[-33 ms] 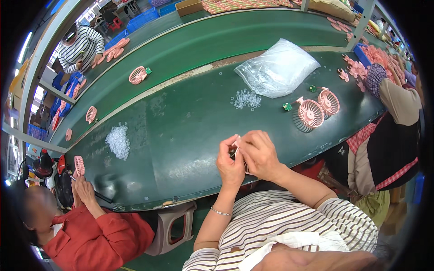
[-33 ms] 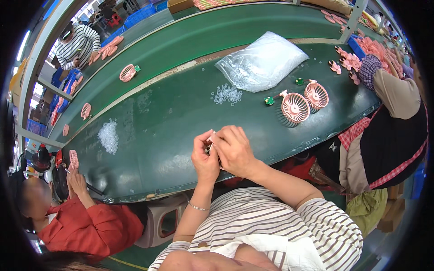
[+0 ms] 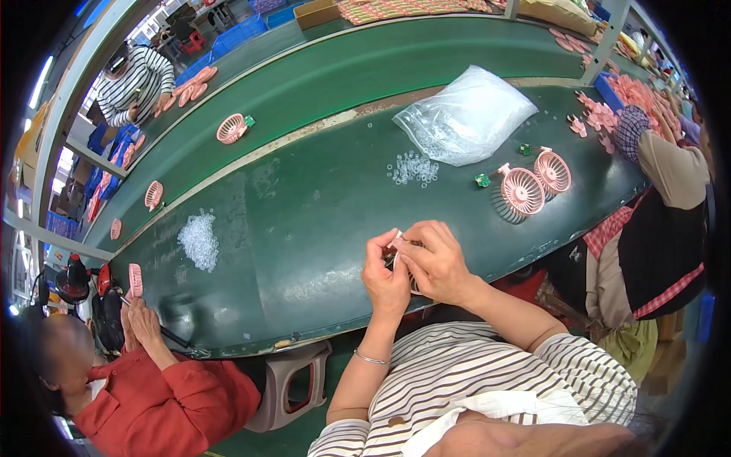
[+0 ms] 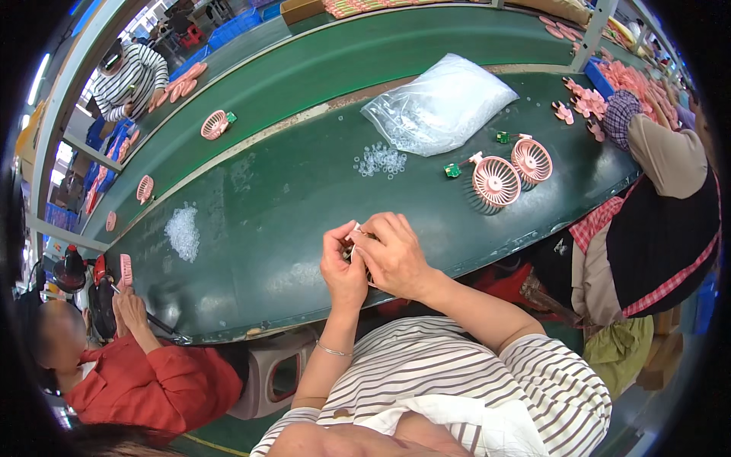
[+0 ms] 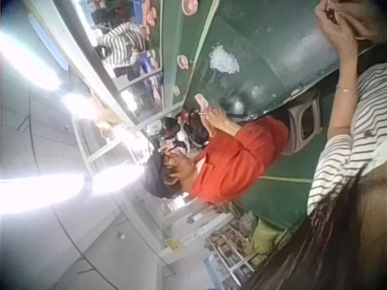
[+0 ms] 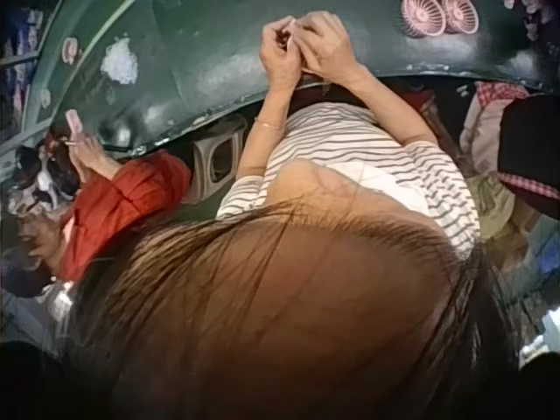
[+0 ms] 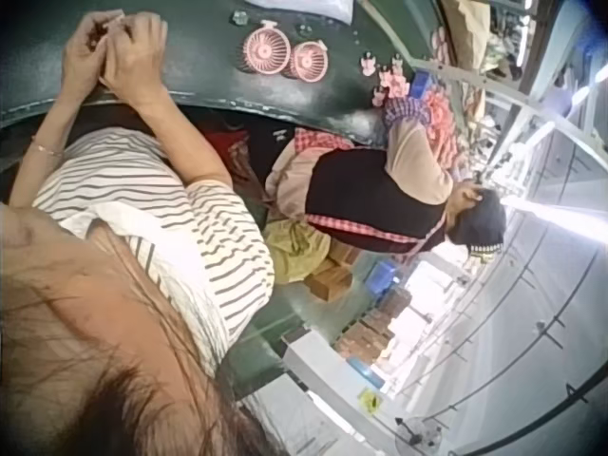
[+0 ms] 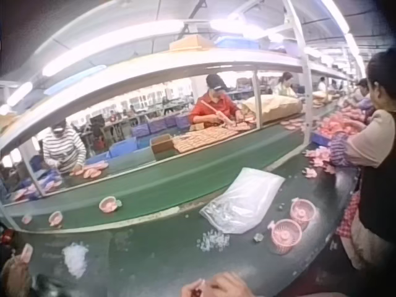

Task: The person assembles mini fan components on an assembly line by fitting small electronic parts and plastic casings together by hand and placing the assembled units onto the conveyor table.

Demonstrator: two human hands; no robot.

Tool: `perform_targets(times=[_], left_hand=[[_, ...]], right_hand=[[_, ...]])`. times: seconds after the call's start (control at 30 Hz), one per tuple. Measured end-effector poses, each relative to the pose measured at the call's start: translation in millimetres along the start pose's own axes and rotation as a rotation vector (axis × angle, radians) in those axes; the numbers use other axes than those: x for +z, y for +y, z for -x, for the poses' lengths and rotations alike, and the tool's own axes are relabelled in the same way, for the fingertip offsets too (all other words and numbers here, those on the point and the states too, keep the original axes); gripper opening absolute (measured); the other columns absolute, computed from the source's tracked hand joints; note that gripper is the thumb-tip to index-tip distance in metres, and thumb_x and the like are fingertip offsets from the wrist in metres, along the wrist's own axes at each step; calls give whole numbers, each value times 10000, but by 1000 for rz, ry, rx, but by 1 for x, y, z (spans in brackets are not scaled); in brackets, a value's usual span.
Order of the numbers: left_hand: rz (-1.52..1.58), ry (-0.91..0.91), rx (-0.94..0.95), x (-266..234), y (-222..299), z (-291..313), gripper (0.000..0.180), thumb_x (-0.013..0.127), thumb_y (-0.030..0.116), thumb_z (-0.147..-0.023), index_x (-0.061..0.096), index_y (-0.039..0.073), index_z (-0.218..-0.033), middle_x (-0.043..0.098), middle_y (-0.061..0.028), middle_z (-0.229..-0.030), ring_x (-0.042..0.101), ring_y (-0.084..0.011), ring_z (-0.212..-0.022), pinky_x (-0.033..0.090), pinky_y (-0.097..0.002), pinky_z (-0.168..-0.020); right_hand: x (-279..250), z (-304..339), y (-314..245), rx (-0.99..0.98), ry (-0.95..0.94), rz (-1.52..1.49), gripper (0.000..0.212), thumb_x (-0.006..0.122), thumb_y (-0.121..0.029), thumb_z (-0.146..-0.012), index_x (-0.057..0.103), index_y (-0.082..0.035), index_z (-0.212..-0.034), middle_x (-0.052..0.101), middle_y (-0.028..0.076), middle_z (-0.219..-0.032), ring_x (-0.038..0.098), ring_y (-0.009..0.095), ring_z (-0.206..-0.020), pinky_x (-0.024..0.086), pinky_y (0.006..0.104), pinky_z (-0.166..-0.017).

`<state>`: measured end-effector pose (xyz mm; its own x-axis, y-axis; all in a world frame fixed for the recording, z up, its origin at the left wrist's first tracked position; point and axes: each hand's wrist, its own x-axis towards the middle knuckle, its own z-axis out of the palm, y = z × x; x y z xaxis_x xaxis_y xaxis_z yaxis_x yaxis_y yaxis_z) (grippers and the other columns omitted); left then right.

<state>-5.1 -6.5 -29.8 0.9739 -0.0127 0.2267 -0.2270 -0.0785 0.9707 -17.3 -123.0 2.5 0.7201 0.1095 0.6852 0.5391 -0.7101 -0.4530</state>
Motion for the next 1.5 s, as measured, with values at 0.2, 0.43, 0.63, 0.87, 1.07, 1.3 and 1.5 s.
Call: perform_targets(times=[0.2,0.43,0.63,0.87,1.07,1.3,1.5], left_hand=[[110,34,-20,2,-10,-6,251,674,72,-819,577,3,-1039,632,-68,-875,593,-127,-766,484,-266,-699],[-165,-91,71,8,7,-5,447,700,99,-787,529,7,-1189,545,-133,-1118,570,-219,-969,459,-321,-822],[-271,-233,112,5,12,-9,285,680,155,-809,631,66,-1076,538,-149,-1197,536,-273,-1080,435,-347,-888],[-236,-241,-19,-7,10,-27,230,633,156,-867,637,47,-1069,560,-81,-1156,565,-109,-836,462,-232,-729],[-345,-280,27,-21,17,-76,200,594,111,-870,631,36,-1052,597,-107,-1053,589,-168,-811,479,-276,-729],[-949,241,293,-66,-56,-250,260,514,42,-843,569,39,-1097,494,-194,-1261,529,-360,-1046,415,-423,-918],[-1233,342,260,-92,-87,-342,421,525,61,-820,467,70,-1237,355,-140,-1405,404,-382,-1204,331,-554,-949]], right_hand=[[-14,1,19,504,24,-604,223,597,-23,-831,651,23,-1042,637,119,-964,617,167,-866,499,278,-746],[-29,21,53,481,-43,-370,162,593,-40,-818,675,-7,-954,648,135,-863,635,237,-775,498,318,-685],[-95,64,142,753,166,-94,141,613,-35,-786,689,8,-897,677,133,-774,636,173,-705,497,321,-644],[-153,30,179,415,348,894,291,566,-35,-769,603,-27,-1058,595,192,-1028,545,378,-966,422,458,-862],[-41,-32,88,321,33,99,141,642,-60,-762,609,-22,-894,566,145,-859,586,347,-795,482,405,-699],[15,-28,98,338,-72,248,127,673,-86,-742,577,-51,-817,521,123,-848,565,323,-821,464,446,-655],[15,-23,95,361,-58,242,113,668,-101,-753,572,-71,-805,519,97,-828,565,306,-805,455,447,-618]])
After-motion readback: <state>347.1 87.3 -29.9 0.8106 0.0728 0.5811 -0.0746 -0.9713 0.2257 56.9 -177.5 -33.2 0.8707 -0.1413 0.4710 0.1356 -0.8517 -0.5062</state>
